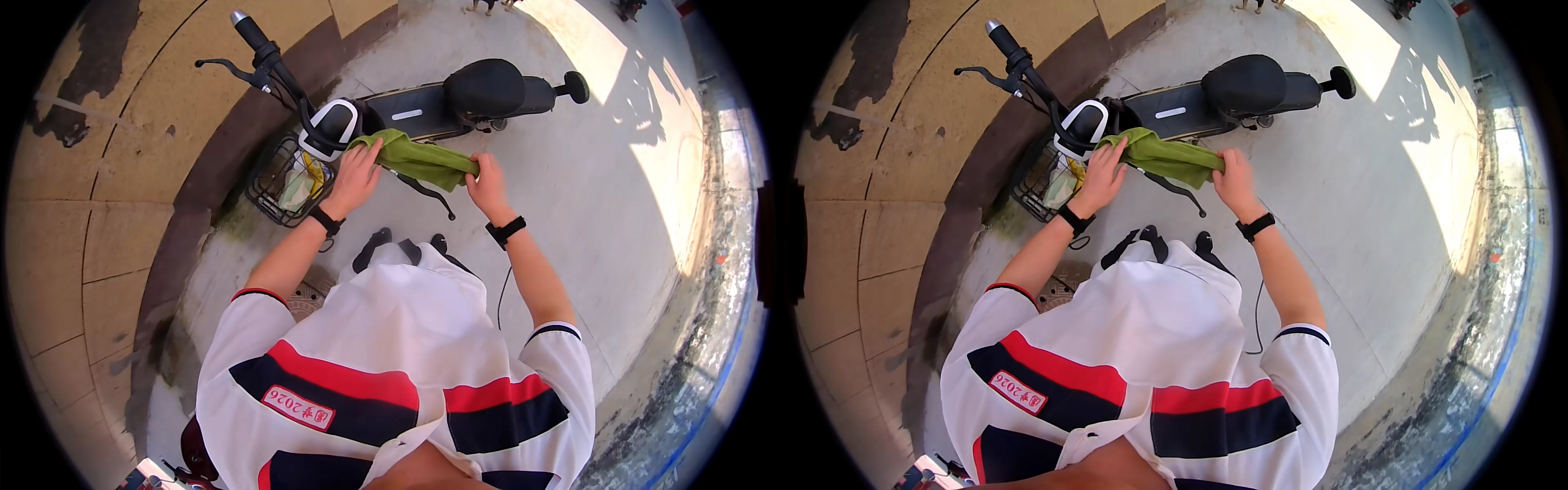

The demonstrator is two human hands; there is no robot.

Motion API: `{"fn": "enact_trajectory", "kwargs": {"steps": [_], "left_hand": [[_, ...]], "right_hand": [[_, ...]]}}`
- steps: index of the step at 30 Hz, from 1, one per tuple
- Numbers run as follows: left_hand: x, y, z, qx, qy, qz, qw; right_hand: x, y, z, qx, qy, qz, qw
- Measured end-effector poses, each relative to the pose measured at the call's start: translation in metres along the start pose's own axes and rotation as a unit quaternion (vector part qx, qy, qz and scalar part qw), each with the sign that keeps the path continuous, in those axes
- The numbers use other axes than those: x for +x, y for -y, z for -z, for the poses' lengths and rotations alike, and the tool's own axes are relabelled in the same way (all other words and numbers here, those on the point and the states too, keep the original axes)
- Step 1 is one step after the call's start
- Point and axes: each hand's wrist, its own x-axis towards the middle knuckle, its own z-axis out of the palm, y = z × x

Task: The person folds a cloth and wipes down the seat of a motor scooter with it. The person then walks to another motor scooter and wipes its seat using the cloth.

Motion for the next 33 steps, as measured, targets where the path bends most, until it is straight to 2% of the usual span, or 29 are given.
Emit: {"fn": "enact_trajectory", "kwargs": {"steps": [3,6,9,10,14,21,24,27,30,33], "left_hand": [[-0.006,-0.01,0.004,-0.094,-0.027,0.032,0.995],[-0.012,0.0,0.004,-0.124,-0.059,0.058,0.989],[-0.019,0.016,0.01,-0.134,-0.093,0.123,0.979],[-0.019,0.021,0.014,-0.107,-0.124,0.113,0.98],[-0.035,0.042,0.03,-0.068,-0.157,0.18,0.969],[-0.067,0.056,0.057,-0.004,-0.154,0.251,0.956],[-0.066,0.054,0.053,-0.054,-0.214,0.253,0.942],[-0.059,0.047,0.05,-0.059,-0.188,0.249,0.948],[-0.038,0.036,0.039,0.019,-0.173,0.128,0.976],[-0.019,0.023,0.026,-0.015,-0.14,0.111,0.984]], "right_hand": [[0.001,-0.001,0.012,-0.034,-0.039,0.025,0.998],[0.002,-0.007,0.015,-0.055,-0.023,0.022,0.998],[0.004,0.001,0.014,-0.052,-0.014,0.04,0.998],[0.006,0.005,0.013,-0.049,-0.009,0.041,0.998],[0.012,0.014,-0.003,-0.032,0.021,0.055,0.998],[0.016,0.036,-0.026,0.029,0.03,0.12,0.992],[0.016,0.038,-0.033,0.045,0.011,0.156,0.987],[0.012,0.036,-0.034,0.048,0.004,0.15,0.988],[0.007,0.027,-0.029,0.048,0.01,0.141,0.989],[-0.003,0.016,-0.021,0.04,0.006,0.117,0.992]]}}
